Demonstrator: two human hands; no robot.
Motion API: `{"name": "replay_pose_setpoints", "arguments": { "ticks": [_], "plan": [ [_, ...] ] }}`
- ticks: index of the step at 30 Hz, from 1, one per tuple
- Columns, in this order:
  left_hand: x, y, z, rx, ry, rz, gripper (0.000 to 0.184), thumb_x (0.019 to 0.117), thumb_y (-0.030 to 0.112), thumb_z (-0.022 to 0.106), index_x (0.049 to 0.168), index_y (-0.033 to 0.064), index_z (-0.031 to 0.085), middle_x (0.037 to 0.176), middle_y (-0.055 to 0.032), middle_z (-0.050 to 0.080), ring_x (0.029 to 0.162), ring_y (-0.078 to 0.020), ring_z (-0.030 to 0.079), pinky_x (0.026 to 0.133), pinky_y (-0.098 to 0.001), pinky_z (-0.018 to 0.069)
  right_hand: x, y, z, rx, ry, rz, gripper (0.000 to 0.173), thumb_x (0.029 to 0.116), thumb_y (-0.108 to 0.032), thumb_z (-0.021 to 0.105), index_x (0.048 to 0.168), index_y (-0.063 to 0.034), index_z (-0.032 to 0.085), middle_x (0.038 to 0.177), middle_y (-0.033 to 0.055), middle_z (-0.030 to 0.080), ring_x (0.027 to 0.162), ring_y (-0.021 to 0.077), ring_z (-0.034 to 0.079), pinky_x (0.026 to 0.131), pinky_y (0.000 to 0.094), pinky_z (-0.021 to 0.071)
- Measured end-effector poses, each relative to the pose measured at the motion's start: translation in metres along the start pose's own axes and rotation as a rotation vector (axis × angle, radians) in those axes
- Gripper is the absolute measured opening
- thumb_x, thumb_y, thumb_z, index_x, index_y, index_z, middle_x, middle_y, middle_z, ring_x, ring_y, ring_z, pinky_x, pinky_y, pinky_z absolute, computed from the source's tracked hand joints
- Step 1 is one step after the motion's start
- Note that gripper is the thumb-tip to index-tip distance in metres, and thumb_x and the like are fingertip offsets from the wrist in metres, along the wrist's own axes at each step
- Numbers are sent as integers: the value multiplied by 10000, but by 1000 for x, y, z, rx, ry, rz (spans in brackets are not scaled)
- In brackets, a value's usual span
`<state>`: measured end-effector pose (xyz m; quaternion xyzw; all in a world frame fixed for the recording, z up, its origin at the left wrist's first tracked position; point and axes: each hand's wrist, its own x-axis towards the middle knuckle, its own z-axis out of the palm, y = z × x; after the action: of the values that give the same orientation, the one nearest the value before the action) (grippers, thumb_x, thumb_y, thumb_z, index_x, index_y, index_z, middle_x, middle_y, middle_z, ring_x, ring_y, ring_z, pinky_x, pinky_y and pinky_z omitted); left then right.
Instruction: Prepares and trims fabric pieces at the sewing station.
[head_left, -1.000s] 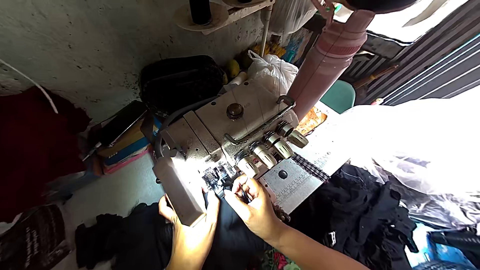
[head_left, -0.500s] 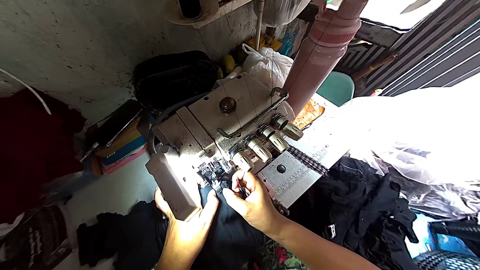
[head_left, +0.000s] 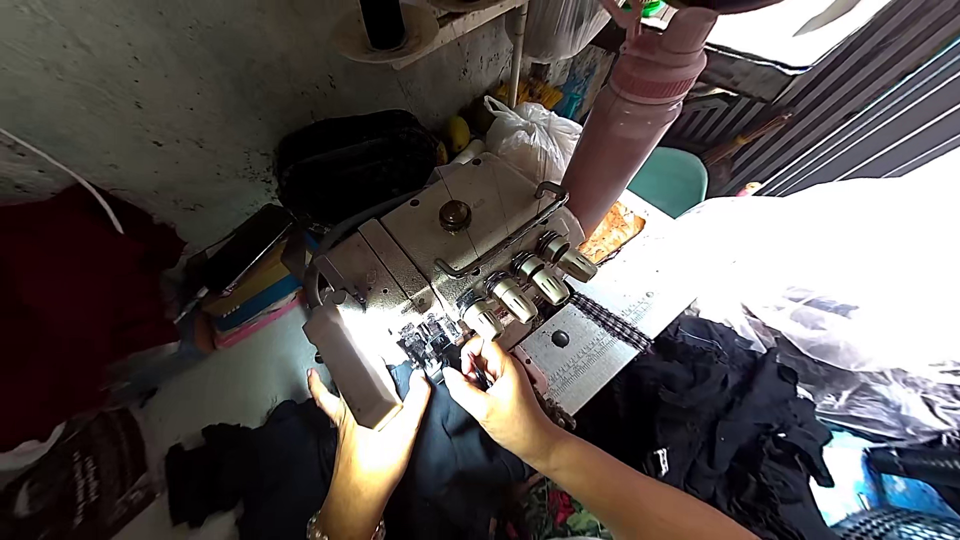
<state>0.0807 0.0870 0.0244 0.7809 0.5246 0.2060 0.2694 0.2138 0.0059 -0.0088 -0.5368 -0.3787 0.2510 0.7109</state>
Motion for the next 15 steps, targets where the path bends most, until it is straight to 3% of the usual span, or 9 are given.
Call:
{"name": "replay_pose_setpoints", "arguments": {
  "ticks": [2,4,5,7,10,15],
  "plan": [
    [4,-4,-3,-40,-16,29,1027,838,588,614,1528,-114,320,1596,-359,267,1512,-518,174,1221,-615,132,0,-1,0,-4,7,-3,125,864,-17,634,874,-79,526,727,-83,495,626,-75,444,570,78,374],
    [13,-10,-12,-54,-14,161,829,897,461,626,1408,-168,452,1486,-369,436,1451,-498,327,1189,-633,173,0,-1,0,-8,8,-10,121,865,-19,633,871,-80,527,729,-83,495,630,-76,443,574,74,373],
    [21,-11,-17,-28,-18,222,710,905,398,623,1329,-163,531,1414,-344,520,1408,-469,401,1150,-663,180,0,-1,0,-10,7,-9,122,866,-19,632,868,-81,527,729,-84,496,628,-76,445,574,73,374],
    [38,-17,-22,58,10,311,596,873,416,643,1192,-87,658,1290,-267,634,1340,-435,487,1083,-703,235,0,-1,1,-7,4,-4,132,867,-12,630,864,-84,519,728,-86,490,621,-74,440,570,75,369],
    [42,-17,-19,9,85,346,560,816,405,726,1140,-50,688,1211,-204,677,1297,-365,522,1117,-653,215,-1,-1,0,-13,1,-15,138,864,-3,632,866,-81,519,727,-85,489,622,-71,446,574,75,373],
    [29,-7,-12,119,136,440,443,916,272,599,1201,-64,653,1248,-240,655,1305,-389,536,1134,-702,156,-2,1,0,-53,4,-35,155,872,-3,640,859,-96,516,714,-96,500,617,-77,453,571,78,375]
  ]
}}
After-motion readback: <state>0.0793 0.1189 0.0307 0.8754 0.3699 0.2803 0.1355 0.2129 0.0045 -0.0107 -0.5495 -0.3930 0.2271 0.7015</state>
